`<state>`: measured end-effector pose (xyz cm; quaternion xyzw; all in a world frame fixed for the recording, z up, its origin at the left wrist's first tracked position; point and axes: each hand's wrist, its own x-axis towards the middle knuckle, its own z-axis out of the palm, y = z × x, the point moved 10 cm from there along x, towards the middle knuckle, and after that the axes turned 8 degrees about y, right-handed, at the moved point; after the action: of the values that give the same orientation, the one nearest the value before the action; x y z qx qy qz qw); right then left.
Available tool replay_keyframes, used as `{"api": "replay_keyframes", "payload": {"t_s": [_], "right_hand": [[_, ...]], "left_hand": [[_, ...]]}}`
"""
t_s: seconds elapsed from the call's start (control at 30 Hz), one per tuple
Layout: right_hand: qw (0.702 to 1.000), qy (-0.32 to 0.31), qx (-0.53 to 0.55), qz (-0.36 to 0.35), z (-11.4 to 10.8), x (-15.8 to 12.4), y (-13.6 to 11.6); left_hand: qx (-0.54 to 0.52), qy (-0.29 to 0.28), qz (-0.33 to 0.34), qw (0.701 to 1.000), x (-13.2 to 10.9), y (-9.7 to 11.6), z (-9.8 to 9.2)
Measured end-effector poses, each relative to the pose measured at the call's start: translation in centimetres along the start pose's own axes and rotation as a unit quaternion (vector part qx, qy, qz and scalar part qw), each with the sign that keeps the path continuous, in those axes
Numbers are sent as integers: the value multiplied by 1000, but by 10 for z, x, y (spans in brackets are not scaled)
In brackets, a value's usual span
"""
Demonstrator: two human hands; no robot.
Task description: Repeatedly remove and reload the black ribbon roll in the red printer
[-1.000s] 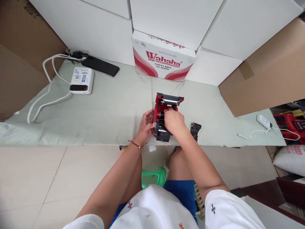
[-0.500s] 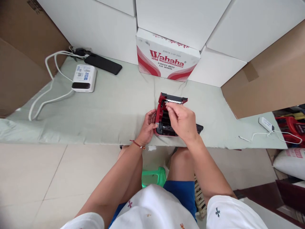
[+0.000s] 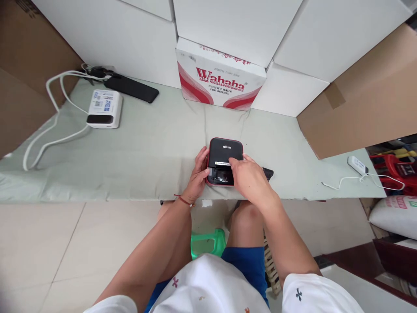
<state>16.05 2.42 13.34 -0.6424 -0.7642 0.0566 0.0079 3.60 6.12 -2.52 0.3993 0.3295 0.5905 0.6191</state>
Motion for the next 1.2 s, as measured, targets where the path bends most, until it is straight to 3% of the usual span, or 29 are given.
{"api": "replay_keyframes", "payload": {"t_s": [0.17, 0.33, 0.5, 0.63, 0.77, 0.87, 1.0, 1.2], "right_hand": [[998, -53, -22, 4, 10, 4, -5], [999, -45, 9, 17, 15, 1, 2], [995, 31, 91, 42, 24, -16, 22], [980, 107, 165, 17, 31, -37, 20], [963, 182, 198, 14, 18, -55, 20], [959, 207, 188, 41, 4, -53, 29], [977, 148, 142, 65, 8, -15, 37], [994, -30, 43, 93, 50, 61, 27]], "left_hand": [[31, -13, 27, 999, -1, 12, 0], [20, -19, 16, 999, 2, 11, 0], [-19, -4, -21, 1000, 6, 3, -3], [-32, 13, -50, 998, 9, -5, -8], [-29, 13, -66, 997, 8, -8, -11], [-30, 12, -67, 997, 6, -9, -10], [-40, 25, -59, 997, 4, -12, -10], [-45, 36, -49, 997, 5, -15, -10]]}}
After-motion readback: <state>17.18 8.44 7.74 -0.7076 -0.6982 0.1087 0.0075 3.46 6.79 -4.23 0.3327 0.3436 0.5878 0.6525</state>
